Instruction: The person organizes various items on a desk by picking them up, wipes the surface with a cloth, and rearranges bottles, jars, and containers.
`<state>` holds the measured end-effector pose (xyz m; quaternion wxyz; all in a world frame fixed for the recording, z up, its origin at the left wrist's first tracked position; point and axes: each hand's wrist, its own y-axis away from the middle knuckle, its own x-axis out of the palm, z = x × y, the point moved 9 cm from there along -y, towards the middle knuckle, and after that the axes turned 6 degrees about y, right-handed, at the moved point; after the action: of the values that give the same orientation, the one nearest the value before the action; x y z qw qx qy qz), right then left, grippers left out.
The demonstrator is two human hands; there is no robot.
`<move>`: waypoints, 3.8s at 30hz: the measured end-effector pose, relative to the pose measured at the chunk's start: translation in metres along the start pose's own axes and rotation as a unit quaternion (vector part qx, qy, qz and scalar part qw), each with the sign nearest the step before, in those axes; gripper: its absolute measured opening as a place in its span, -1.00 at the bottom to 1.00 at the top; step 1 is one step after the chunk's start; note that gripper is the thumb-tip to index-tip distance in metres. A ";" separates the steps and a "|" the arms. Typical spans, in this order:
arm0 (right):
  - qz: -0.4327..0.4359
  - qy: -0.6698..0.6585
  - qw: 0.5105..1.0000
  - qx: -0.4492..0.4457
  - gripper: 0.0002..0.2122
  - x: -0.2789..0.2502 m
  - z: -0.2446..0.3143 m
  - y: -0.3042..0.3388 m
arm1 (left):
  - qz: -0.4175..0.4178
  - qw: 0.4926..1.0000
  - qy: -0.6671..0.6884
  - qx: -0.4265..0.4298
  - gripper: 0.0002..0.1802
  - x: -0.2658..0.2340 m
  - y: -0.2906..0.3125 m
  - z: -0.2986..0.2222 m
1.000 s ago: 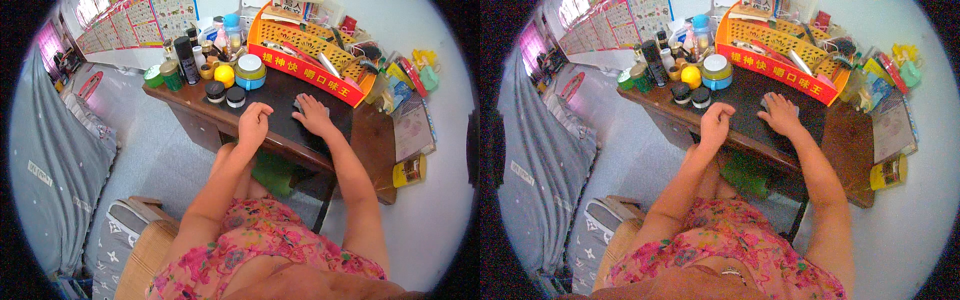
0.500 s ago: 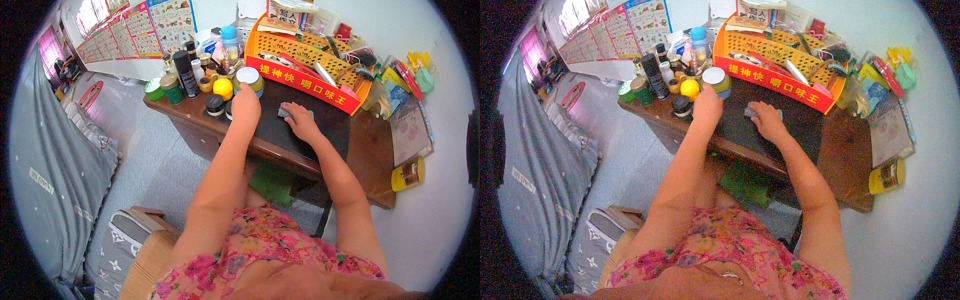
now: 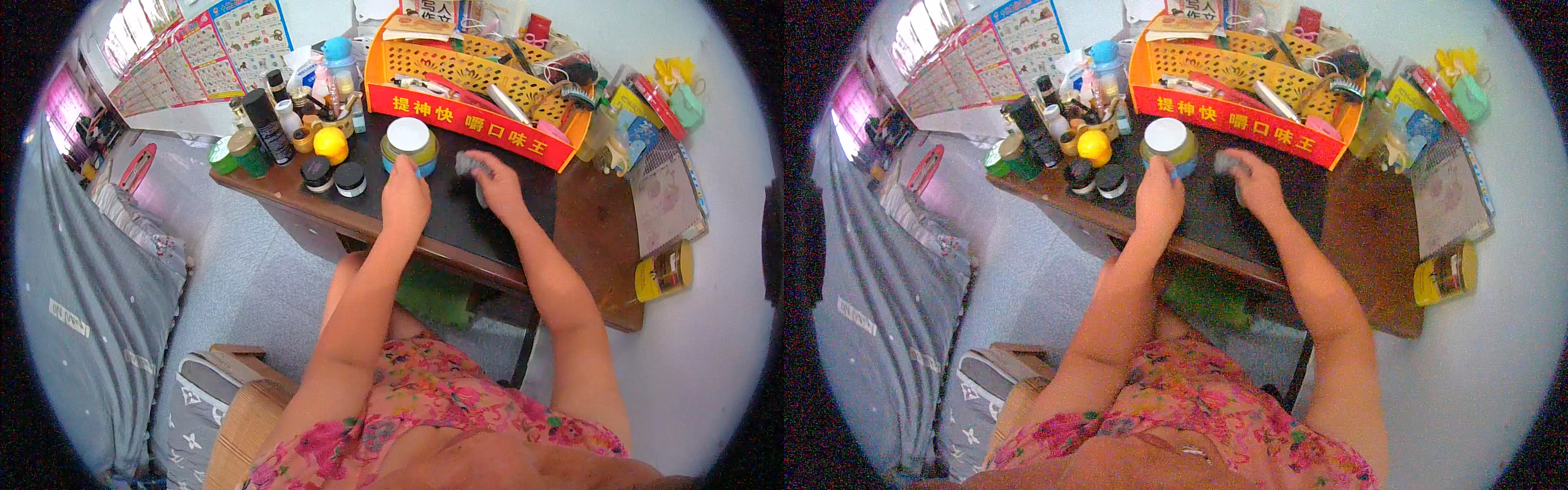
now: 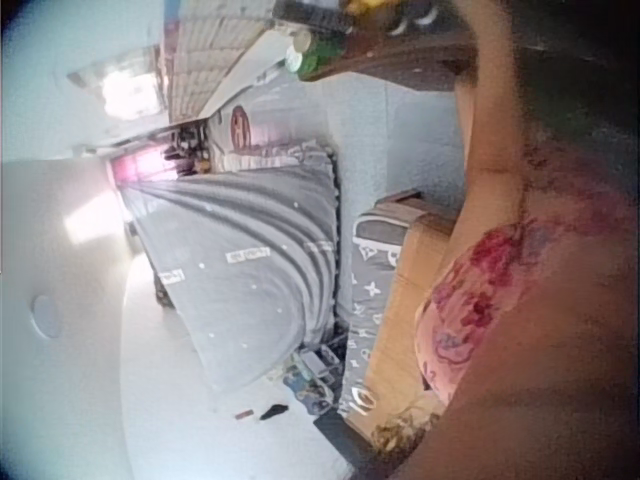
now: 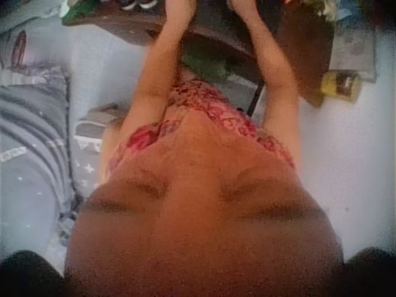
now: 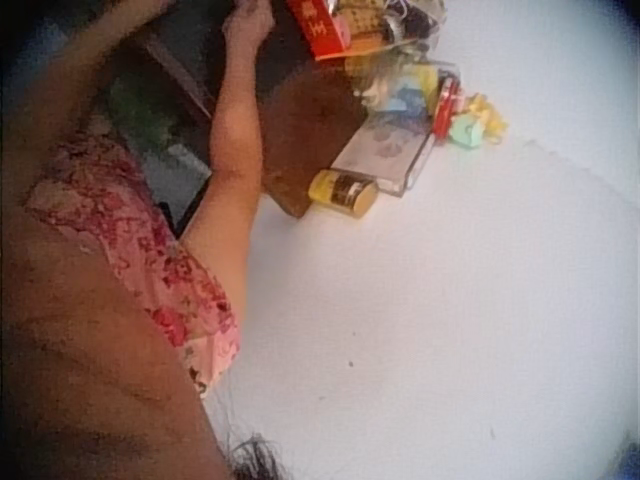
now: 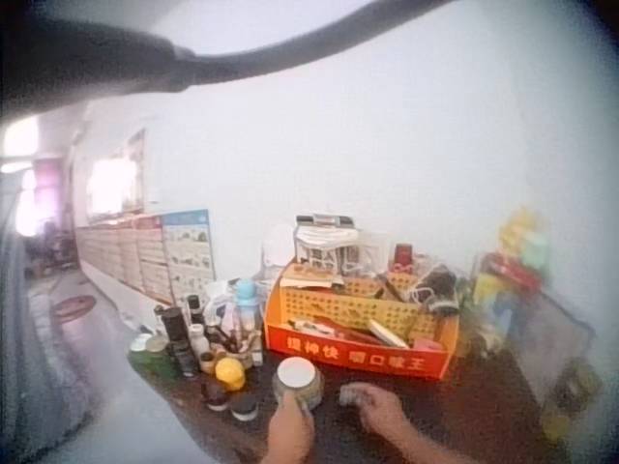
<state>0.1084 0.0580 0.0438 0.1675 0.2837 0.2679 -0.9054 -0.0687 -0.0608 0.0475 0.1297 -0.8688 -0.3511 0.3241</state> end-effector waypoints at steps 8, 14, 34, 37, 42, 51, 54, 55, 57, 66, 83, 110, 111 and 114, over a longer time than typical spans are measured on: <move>-0.090 0.162 0.915 -0.359 -0.70 -0.009 0.113 0.024 | 0.098 0.991 0.083 0.029 -0.74 0.006 0.053 -0.028; -0.143 0.220 0.933 -0.247 -0.71 -0.033 0.087 0.004 | 0.092 0.987 0.121 0.057 -0.76 0.011 0.056 -0.025; -0.007 0.261 0.962 0.081 -0.39 -0.011 0.046 0.074 | 0.115 0.977 0.140 0.116 -0.79 0.024 0.065 -0.027; 0.019 0.188 0.973 0.130 -0.42 0.003 0.040 0.078 | 0.129 0.976 0.127 0.122 -0.82 0.014 0.064 -0.022; 0.013 0.195 0.975 0.109 -0.61 0.010 0.035 0.074 | 0.120 0.970 0.209 0.041 -0.82 -0.001 0.058 -0.004; 0.021 0.000 0.991 0.129 -0.65 -0.033 -0.033 0.077 | 0.163 0.962 0.221 -0.016 -0.82 0.010 0.047 0.014; 0.017 -0.015 0.987 0.161 -0.68 -0.055 -0.047 0.087 | 0.170 0.962 0.212 -0.011 -0.82 0.008 0.045 0.018; 0.003 0.001 0.988 0.156 -0.68 -0.068 -0.054 0.092 | 0.174 0.961 0.215 -0.007 -0.82 0.010 0.045 0.014; -0.027 0.002 0.982 0.184 -0.69 -0.094 -0.073 0.106 | 0.178 0.959 0.221 0.001 -0.82 0.013 0.046 0.011; -0.159 0.075 0.941 0.288 -0.72 -0.205 -0.128 0.147 | 0.172 0.966 0.193 0.027 -0.83 0.013 0.046 0.008; -0.148 0.195 0.924 0.295 -0.69 -0.216 -0.208 0.031 | 0.132 0.978 0.087 0.136 -0.85 0.007 0.048 -0.018; 0.095 0.284 0.945 -0.135 -0.72 0.037 0.058 0.010 | -0.172 0.985 0.011 -0.017 0.04 -0.139 0.004 0.125; 0.099 0.341 0.921 -0.159 -0.69 0.049 0.067 0.009 | -0.160 0.987 0.014 -0.023 0.07 -0.141 0.000 0.126; 0.042 0.304 0.914 -0.267 -0.49 0.074 0.116 0.008 | -0.110 0.990 0.045 -0.072 0.11 -0.133 -0.018 0.134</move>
<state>0.0048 -0.0266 0.0770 0.1859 0.5007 0.5250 -0.6627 -0.2376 -0.1407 0.0172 0.1179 -0.8457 -0.4607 0.2422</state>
